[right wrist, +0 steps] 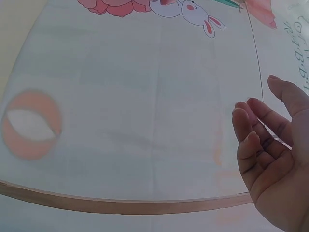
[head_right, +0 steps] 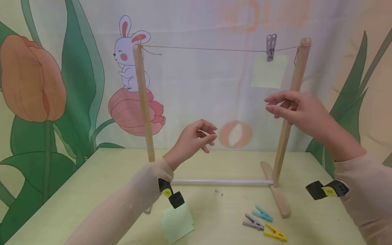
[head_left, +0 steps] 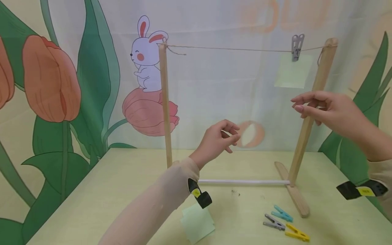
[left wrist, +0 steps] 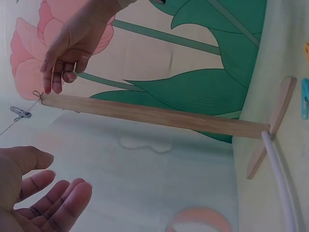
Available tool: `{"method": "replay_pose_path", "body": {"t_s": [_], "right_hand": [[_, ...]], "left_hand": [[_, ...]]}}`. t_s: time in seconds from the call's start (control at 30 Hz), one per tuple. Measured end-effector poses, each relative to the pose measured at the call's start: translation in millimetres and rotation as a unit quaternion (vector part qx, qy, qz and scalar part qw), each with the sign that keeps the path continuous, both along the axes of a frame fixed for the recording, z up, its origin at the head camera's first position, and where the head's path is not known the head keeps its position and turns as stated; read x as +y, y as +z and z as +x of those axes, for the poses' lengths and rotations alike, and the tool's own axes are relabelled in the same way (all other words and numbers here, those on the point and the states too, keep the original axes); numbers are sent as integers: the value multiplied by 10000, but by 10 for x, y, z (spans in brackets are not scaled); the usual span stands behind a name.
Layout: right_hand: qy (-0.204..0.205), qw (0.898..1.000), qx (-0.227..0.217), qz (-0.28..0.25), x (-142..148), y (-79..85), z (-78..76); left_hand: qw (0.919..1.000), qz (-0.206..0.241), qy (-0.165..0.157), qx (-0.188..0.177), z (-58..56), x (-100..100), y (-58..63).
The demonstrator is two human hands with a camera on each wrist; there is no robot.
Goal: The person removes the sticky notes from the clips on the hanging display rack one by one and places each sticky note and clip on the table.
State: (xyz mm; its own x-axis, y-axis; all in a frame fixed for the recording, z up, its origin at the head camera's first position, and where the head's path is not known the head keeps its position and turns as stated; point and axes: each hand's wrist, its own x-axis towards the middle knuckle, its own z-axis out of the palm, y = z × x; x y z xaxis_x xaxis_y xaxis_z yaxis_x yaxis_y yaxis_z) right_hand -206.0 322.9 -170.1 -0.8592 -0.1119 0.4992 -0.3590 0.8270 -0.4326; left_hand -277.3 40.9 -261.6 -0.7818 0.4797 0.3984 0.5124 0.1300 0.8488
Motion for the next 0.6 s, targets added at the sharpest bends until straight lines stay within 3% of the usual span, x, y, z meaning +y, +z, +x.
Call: {"method": "replay_pose_path", "body": {"t_s": [0.3,0.6], "right_hand": [[37,9993,344,-134,35,275,-41],[-59,9937,876,-700,71,573,-106]], "left_hand": [[9999,161,49,29,-117,165,151],[9983,547,115,180,-168,393,272]]}}
